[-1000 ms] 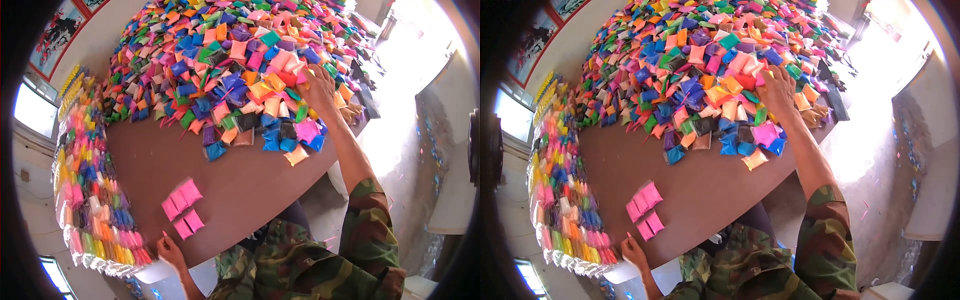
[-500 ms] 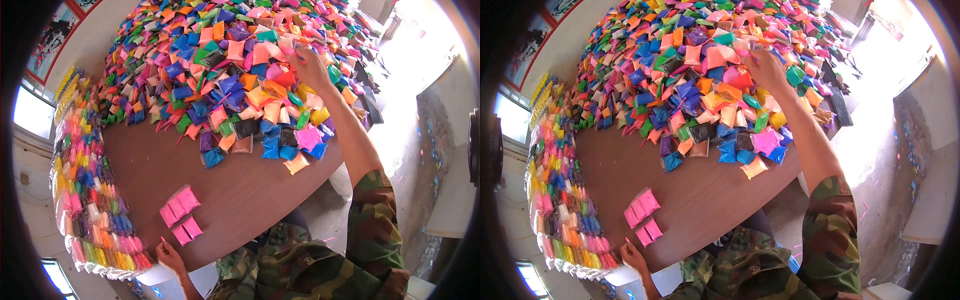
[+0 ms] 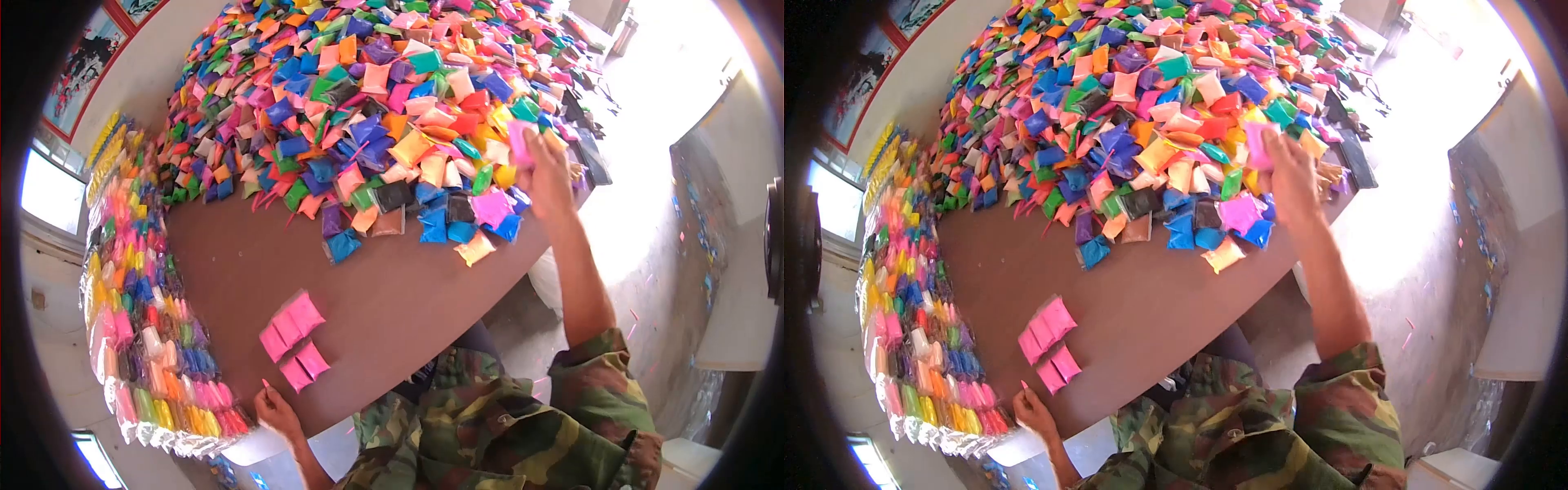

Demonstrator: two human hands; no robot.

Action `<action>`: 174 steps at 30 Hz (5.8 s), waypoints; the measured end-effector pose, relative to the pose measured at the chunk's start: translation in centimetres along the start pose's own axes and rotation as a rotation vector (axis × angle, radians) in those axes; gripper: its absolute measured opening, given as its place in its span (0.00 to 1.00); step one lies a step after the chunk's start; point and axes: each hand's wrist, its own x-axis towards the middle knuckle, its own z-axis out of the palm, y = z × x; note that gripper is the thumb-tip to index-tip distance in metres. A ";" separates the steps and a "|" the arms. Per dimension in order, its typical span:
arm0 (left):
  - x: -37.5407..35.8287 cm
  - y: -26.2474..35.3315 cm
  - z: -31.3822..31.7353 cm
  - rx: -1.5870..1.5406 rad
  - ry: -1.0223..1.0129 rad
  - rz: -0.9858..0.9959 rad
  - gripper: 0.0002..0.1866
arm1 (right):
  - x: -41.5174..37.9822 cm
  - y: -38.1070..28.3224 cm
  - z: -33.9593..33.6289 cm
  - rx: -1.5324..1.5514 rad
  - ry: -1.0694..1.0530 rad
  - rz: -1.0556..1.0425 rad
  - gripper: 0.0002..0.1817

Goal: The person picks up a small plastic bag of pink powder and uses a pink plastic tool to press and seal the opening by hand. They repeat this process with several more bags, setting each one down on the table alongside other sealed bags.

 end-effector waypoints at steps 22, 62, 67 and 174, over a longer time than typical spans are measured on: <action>-0.5 0.7 -1.2 -0.031 -0.029 0.186 0.06 | -23.9 3.3 6.5 0.078 -0.449 0.170 0.15; -9.2 18.5 -0.4 -0.949 -0.826 -0.091 0.10 | -34.0 7.5 6.6 0.151 -0.830 0.314 0.11; -10.1 19.3 -1.2 -1.069 -0.868 -0.184 0.17 | -34.1 6.4 6.7 0.136 -0.735 0.254 0.13; -9.5 12.4 -5.2 -0.894 -0.626 -0.207 0.13 | -37.4 6.7 10.1 -0.086 -0.884 0.321 0.13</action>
